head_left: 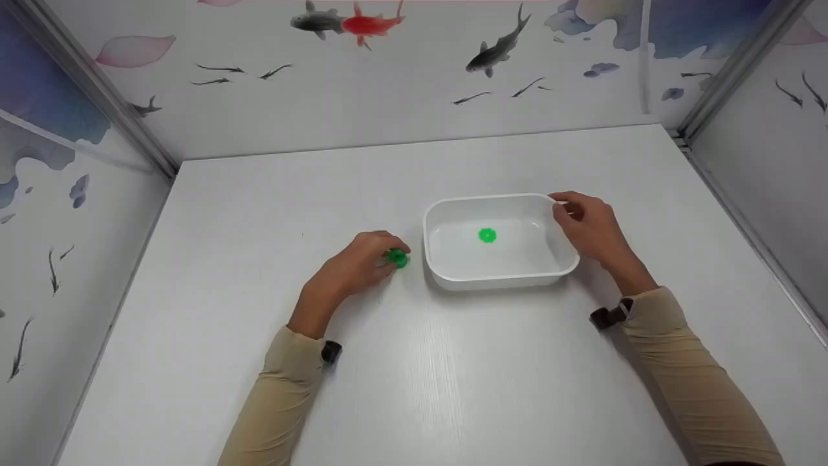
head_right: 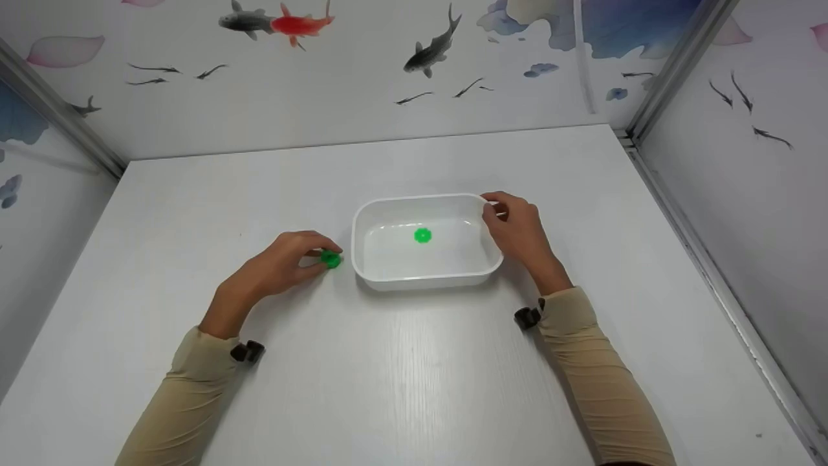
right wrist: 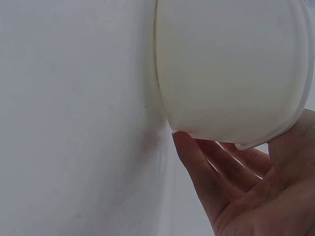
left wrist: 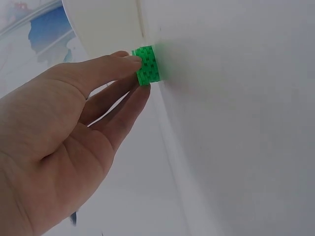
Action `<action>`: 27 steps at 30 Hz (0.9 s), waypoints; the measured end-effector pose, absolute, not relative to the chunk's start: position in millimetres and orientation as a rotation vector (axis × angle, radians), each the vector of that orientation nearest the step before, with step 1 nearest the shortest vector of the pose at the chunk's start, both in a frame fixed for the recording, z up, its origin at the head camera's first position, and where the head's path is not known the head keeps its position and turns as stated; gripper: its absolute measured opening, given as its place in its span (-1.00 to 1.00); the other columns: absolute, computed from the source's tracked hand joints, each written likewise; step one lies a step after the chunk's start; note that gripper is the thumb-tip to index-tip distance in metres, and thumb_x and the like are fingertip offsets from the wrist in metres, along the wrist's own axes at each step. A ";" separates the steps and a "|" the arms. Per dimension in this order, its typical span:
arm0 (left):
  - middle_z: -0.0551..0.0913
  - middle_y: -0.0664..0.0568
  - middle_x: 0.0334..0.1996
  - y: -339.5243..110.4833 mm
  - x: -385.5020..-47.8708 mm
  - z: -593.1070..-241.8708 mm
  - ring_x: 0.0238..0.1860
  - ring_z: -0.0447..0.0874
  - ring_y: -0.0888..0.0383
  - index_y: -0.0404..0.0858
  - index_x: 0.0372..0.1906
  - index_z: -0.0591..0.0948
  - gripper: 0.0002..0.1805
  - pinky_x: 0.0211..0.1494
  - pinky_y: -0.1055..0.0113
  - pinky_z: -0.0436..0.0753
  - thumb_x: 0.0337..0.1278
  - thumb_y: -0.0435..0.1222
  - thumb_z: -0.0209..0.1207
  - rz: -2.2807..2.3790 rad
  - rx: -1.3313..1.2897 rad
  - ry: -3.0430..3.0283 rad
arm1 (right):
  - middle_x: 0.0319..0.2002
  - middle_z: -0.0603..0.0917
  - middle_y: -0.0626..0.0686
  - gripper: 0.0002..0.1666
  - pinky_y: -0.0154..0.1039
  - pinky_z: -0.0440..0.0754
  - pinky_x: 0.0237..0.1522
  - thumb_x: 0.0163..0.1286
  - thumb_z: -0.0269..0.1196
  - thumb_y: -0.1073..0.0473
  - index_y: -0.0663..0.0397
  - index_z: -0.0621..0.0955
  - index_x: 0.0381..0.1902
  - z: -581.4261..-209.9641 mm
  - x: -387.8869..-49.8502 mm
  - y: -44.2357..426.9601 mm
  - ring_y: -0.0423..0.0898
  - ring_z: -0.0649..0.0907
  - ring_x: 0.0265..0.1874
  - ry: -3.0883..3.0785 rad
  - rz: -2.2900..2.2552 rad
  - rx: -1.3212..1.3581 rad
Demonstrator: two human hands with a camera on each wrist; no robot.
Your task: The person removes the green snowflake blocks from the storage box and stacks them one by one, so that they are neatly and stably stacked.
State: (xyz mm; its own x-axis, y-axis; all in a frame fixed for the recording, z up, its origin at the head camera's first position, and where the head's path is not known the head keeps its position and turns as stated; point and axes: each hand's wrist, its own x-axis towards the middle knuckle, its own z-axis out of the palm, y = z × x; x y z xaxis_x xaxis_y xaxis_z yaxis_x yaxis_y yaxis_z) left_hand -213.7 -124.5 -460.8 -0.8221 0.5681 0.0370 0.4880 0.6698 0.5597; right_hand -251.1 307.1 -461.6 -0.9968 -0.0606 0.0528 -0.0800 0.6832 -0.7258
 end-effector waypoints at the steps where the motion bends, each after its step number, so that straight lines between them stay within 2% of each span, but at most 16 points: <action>1: 0.80 -0.13 0.16 -124.8 -213.8 -460.8 0.26 0.74 -0.04 -0.31 0.21 0.76 -0.66 0.41 0.08 0.71 0.39 -0.49 0.34 0.856 0.878 2.741 | 0.22 0.76 0.27 -0.44 -0.18 0.64 0.06 0.71 0.10 -0.11 -0.02 0.61 0.47 -461.4 -251.1 307.0 0.14 0.75 0.14 -2.859 1.237 0.121; 3: 0.79 -0.11 0.18 -125.4 -213.8 -460.7 0.30 0.72 -0.04 -0.30 0.22 0.76 -0.66 0.45 0.07 0.67 0.39 -0.46 0.35 0.856 0.882 2.745 | 0.23 0.76 0.27 -0.44 -0.18 0.63 0.06 0.71 0.10 -0.11 -0.02 0.61 0.47 -461.3 -251.4 307.1 0.14 0.75 0.14 -2.862 1.236 0.118; 10: 0.69 -0.07 0.35 -123.1 -208.2 -449.6 0.50 0.55 -0.08 -0.22 0.32 0.70 -0.60 0.60 0.01 0.54 0.46 -0.33 0.35 0.835 0.861 2.797 | 0.24 0.75 0.28 -0.45 0.05 0.67 0.18 0.71 0.10 -0.10 -0.01 0.61 0.47 -461.3 -251.5 306.8 0.17 0.75 0.17 -2.857 1.250 0.121; 12: 0.66 -0.07 0.39 -120.7 -206.5 -445.6 0.53 0.52 -0.08 -0.21 0.36 0.67 -0.58 0.61 0.02 0.53 0.49 -0.32 0.33 0.837 0.864 2.827 | 0.25 0.74 0.28 -0.45 0.07 0.67 0.19 0.71 0.10 -0.10 0.00 0.61 0.48 -461.0 -251.4 306.6 0.18 0.74 0.18 -2.860 1.250 0.119; 22: 0.66 0.00 0.38 -96.8 -204.8 -432.0 0.47 0.57 0.01 -0.16 0.40 0.62 -0.60 0.53 0.14 0.60 0.57 -0.30 0.25 0.904 0.987 2.960 | 0.26 0.74 0.27 -0.42 0.05 0.67 0.20 0.71 0.09 -0.13 -0.01 0.60 0.48 -461.5 -252.0 307.3 0.17 0.74 0.19 -2.867 1.248 0.116; 27: 0.68 -0.01 0.35 -79.0 -206.9 -433.8 0.47 0.58 0.01 -0.16 0.37 0.64 -0.61 0.54 0.17 0.60 0.55 -0.32 0.25 0.898 1.030 2.933 | 0.24 0.76 0.25 -0.43 -0.10 0.67 0.13 0.71 0.09 -0.14 -0.02 0.61 0.47 -463.7 -252.2 308.7 0.14 0.75 0.14 -2.857 1.227 0.127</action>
State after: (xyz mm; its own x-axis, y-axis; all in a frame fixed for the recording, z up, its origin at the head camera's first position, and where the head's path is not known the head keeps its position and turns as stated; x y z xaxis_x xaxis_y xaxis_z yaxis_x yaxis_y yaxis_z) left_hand -206.9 -79.0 -433.8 -0.7932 0.5497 0.2619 0.6021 0.6439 0.4721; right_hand -252.2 308.7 -463.7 -0.9962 -0.0636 0.0593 -0.0868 0.6857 -0.7227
